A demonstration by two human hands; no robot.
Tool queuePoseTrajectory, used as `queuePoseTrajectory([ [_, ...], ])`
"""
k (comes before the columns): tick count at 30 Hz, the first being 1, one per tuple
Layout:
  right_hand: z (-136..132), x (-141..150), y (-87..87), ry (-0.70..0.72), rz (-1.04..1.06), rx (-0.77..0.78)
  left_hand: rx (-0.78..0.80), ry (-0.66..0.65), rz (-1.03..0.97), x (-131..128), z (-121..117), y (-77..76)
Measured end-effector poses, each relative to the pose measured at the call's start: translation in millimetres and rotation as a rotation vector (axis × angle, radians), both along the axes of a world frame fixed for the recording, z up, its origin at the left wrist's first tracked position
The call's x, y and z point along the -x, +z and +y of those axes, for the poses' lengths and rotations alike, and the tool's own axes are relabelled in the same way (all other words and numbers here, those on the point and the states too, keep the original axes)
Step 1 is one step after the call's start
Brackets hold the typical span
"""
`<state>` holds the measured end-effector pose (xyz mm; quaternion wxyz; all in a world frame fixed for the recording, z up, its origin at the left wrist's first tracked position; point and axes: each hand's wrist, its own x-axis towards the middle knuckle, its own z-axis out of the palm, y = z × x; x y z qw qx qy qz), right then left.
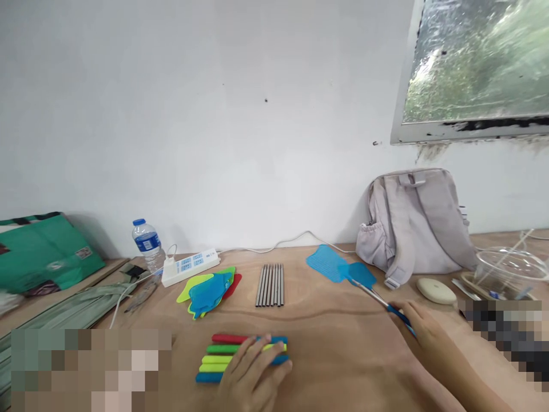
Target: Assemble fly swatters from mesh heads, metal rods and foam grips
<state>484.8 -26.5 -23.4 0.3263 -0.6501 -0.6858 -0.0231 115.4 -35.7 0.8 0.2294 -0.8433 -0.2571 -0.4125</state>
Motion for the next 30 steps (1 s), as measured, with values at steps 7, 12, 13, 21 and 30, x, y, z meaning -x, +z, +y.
queuePoseTrajectory([
  [7,-11.1,81.8,88.8,0.386,0.037,0.208,0.531,0.100,-0.505,9.9,33.6,96.6],
  [12,-2.0,137.4,125.7,0.521,0.017,0.163,1.087,-0.086,-0.788,23.7,49.5,137.8],
  [13,1.3,150.5,128.5,0.535,0.024,0.156,1.111,-0.111,-0.850,25.5,50.2,140.1],
  [21,40.2,223.0,114.7,0.585,0.154,-0.041,0.981,-0.007,-0.912,45.9,53.0,137.8],
  [30,36.8,226.0,113.0,0.680,0.310,-0.071,1.091,-0.135,-0.983,58.0,57.7,141.4],
])
